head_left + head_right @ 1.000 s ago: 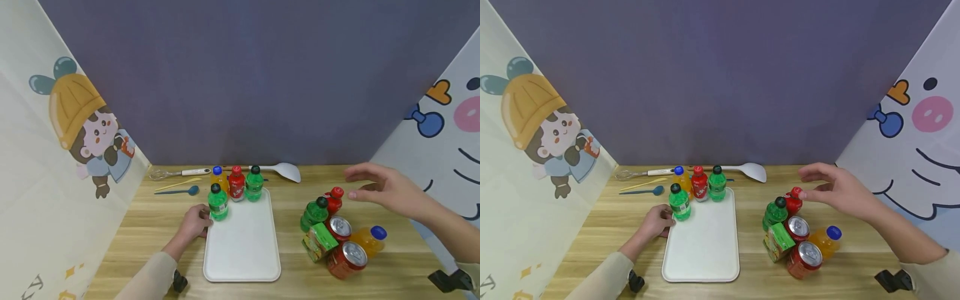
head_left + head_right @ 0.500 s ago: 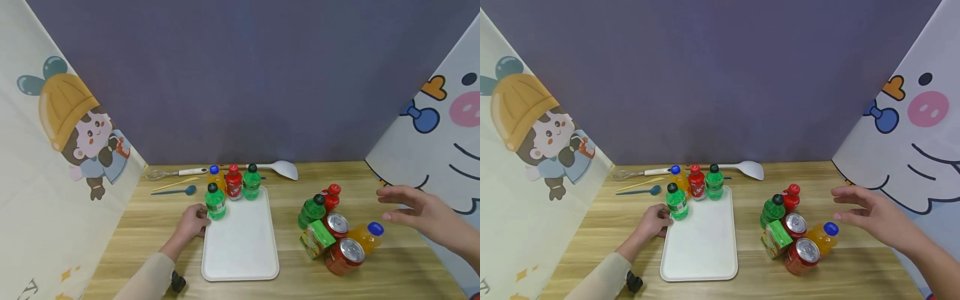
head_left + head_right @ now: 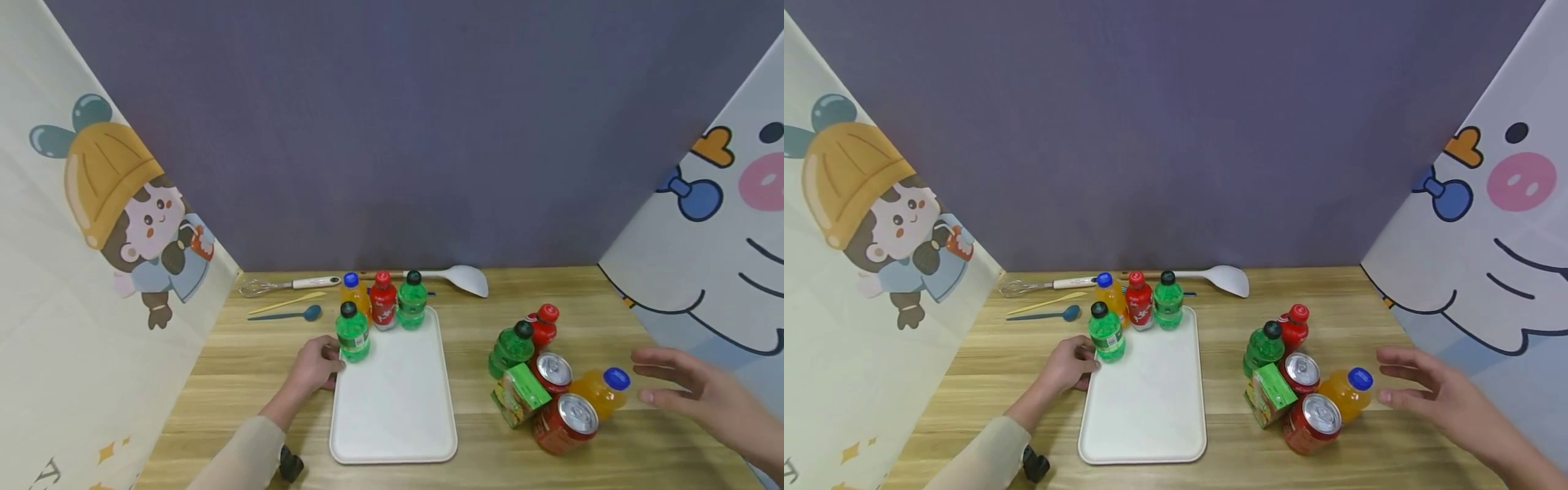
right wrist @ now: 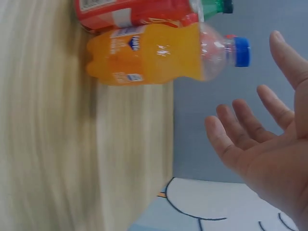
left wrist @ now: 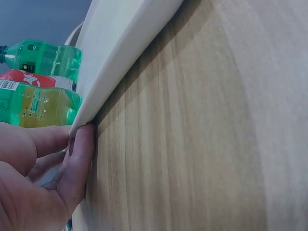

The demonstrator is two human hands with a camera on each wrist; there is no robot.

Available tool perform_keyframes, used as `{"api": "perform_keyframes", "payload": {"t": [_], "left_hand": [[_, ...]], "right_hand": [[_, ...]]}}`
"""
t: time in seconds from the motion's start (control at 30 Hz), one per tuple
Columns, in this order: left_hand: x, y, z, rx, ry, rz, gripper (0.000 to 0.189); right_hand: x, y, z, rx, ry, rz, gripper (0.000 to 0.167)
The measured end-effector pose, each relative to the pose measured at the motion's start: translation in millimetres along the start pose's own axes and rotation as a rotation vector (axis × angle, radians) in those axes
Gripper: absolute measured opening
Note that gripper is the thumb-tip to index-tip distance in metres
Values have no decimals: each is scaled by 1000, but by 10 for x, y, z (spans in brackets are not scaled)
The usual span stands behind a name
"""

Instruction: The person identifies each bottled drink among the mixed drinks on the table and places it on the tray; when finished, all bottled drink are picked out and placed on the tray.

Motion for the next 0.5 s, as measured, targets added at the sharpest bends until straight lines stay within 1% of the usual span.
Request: {"api": "perform_keyframes", "payload": {"t": [0.07,0.13,0.23,0.33,0.5], "left_hand": [[5,0,1,-3,-3,1,44],[10,4,2,-3,-4,4,44],[4,6,0,1,-3,7,44],[-7,4,0,7,-1,5,43],[1,7,12,22,-19,-2,42]], "right_hand": [[74,-44,19,-4,-5,-39,66],[128,-101,31,-25,-8,-91,63],[174,-177,34,-51,-40,-146,64],[182,-240,28,-57,-46,-165,64],[159,-316,25,-42,-41,-147,63]]}}
Point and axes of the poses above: each hand's wrist, its own z-axis away from the middle knuckle, its own y-axis out of the back of the hand, x = y × z, the point moved 6 cm from there along -z, towards the middle knuckle, and after that the axes turned 10 degrees about -z, right-handed, at the moved point
